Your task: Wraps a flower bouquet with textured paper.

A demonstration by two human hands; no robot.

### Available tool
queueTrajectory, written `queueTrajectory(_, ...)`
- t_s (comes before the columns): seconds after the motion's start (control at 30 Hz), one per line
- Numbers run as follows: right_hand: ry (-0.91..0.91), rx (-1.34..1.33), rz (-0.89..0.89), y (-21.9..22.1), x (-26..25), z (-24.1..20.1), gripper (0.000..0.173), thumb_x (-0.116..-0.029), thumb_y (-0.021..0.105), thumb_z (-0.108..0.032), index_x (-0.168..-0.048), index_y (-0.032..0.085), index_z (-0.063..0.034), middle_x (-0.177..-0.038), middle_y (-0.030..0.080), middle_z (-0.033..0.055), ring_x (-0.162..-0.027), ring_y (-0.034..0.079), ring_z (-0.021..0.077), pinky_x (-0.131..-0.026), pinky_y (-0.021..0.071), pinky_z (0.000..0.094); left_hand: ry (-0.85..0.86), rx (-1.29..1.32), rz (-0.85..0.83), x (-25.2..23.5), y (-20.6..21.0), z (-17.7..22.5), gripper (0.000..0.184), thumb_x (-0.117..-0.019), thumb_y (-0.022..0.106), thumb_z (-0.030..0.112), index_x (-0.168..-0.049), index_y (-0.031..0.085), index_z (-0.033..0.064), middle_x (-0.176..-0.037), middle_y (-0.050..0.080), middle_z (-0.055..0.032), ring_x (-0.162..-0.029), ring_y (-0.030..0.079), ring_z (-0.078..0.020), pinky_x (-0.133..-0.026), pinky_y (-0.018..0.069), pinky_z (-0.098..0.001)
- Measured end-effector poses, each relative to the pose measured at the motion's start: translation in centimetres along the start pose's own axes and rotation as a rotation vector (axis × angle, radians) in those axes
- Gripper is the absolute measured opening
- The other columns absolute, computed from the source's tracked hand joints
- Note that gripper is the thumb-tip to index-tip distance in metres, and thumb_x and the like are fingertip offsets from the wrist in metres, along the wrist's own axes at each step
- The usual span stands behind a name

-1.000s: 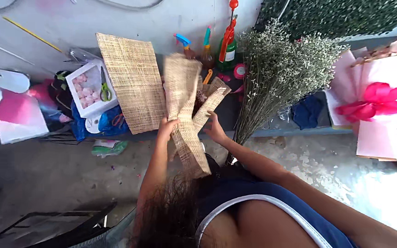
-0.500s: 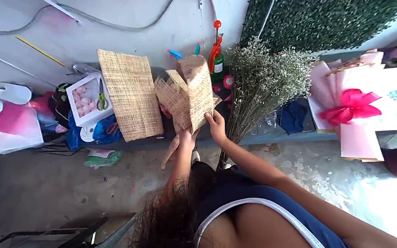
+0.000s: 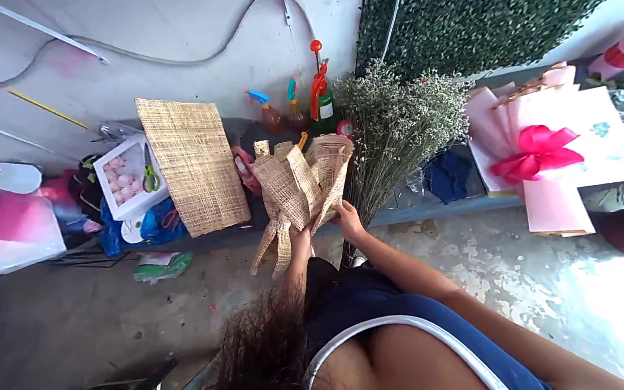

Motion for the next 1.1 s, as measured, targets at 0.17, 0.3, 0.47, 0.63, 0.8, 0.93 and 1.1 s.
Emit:
queueTrajectory(0.17, 0.009, 0.074, -0.305, 0.4, -0.7, 1.6, 0.049, -0.0973, 0.056, 0.001, -0.143, 0.041, -0.0060, -0.115, 0.066, 0.0096, -0.097, 0.067, 0.0165, -0.087, 0.0571, 0.0375, -0.213, -0.239, -0.138, -1.7, -2.1, -0.6, 0.038, -0.0995, 0.051, -0.009, -0.137, 0.046, -0.0067, -0.116, 0.063, -0.0188, -0.093, 0.067, -0.0199, -0.078, 0.0594, -0.0380)
queueTrajectory(0.3, 0.071, -0.025, -0.122, -0.4, -1.5, 3.9, 0.029, -0.1034, 0.050, 0.000, -0.132, 0.052, -0.0028, -0.106, 0.069, 0.0096, -0.092, 0.068, 0.0170, -0.084, 0.0581, 0.0385, -0.299, -0.445, -0.229, -3.5, -2.1, -1.0, 0.035, -0.0987, 0.061, -0.003, -0.133, 0.053, -0.0068, -0.115, 0.066, -0.0201, -0.090, 0.069, -0.0221, -0.078, 0.0606, -0.0380)
queueTrajectory(0.47, 0.107, -0.009, 0.098, 3.2, -2.5, 7.2, 0.025, -0.1038, 0.054, -0.002, -0.128, 0.055, 0.0029, -0.106, 0.067, 0.0134, -0.090, 0.066, 0.0169, -0.082, 0.0565, 0.0366, -0.258, -0.444, -0.412, -6.3, -6.3, -0.3, 0.059, -0.0990, 0.058, 0.009, -0.152, 0.034, -0.0007, -0.142, 0.055, -0.0200, -0.125, 0.058, -0.0244, -0.106, 0.0484, -0.0422)
queueTrajectory(0.63, 0.152, -0.024, 0.090, 8.9, -5.5, 12.1, 0.028, -0.1013, 0.059, -0.001, -0.128, 0.056, 0.0038, -0.113, 0.066, 0.0167, -0.096, 0.064, 0.0185, -0.087, 0.0549, 0.0391, -0.097, -0.634, -0.255, -11.6, -12.7, 0.5, 0.080, -0.0906, 0.075, 0.007, -0.156, 0.030, -0.0012, -0.150, 0.048, -0.0255, -0.136, 0.051, -0.0338, -0.113, 0.0433, -0.0496)
queueTrajectory(0.8, 0.216, 0.211, 0.218, 9.6, -7.6, 14.7, 0.031, -0.0981, 0.066, -0.003, -0.127, 0.060, 0.0066, -0.120, 0.067, 0.0254, -0.109, 0.066, 0.0316, -0.097, 0.0523, 0.0481, -0.086, -0.867, -0.093, -15.4, -15.4, -1.5, 0.061, -0.0870, 0.080, 0.010, -0.138, 0.052, -0.0083, -0.128, 0.062, -0.0311, -0.122, 0.061, -0.0396, -0.107, 0.0468, -0.0522)
queueTrajectory(0.93, 0.229, 0.417, 0.206, 9.2, -8.4, 14.2, 0.035, -0.0977, 0.069, -0.012, -0.127, 0.063, 0.0058, -0.120, 0.068, 0.0265, -0.114, 0.065, 0.0350, -0.102, 0.0498, 0.0511, -0.090, -0.820, -0.104, -16.2, -14.9, -1.9, 0.060, -0.0877, 0.079, 0.008, -0.137, 0.051, -0.0103, -0.127, 0.062, -0.0322, -0.122, 0.061, -0.0395, -0.107, 0.0463, -0.0508)
queueTrajectory(1.1, 0.156, 0.540, 0.007, 9.7, -8.5, 13.5, 0.041, -0.0970, 0.068, -0.007, -0.132, 0.056, 0.0106, -0.126, 0.064, 0.0279, -0.119, 0.064, 0.0330, -0.107, 0.0491, 0.0456, -0.023, -0.699, -0.182, -17.0, -15.0, -2.5, 0.052, -0.0876, 0.076, 0.002, -0.132, 0.054, -0.0126, -0.122, 0.065, -0.0298, -0.116, 0.064, -0.0325, -0.104, 0.0499, -0.0447)
Point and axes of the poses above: each hand's wrist, its own x-axis away from the middle knuckle, its own y-axis out of the palm, z = x × y, the point moved 8 cm from there along -x, towards the middle knuckle
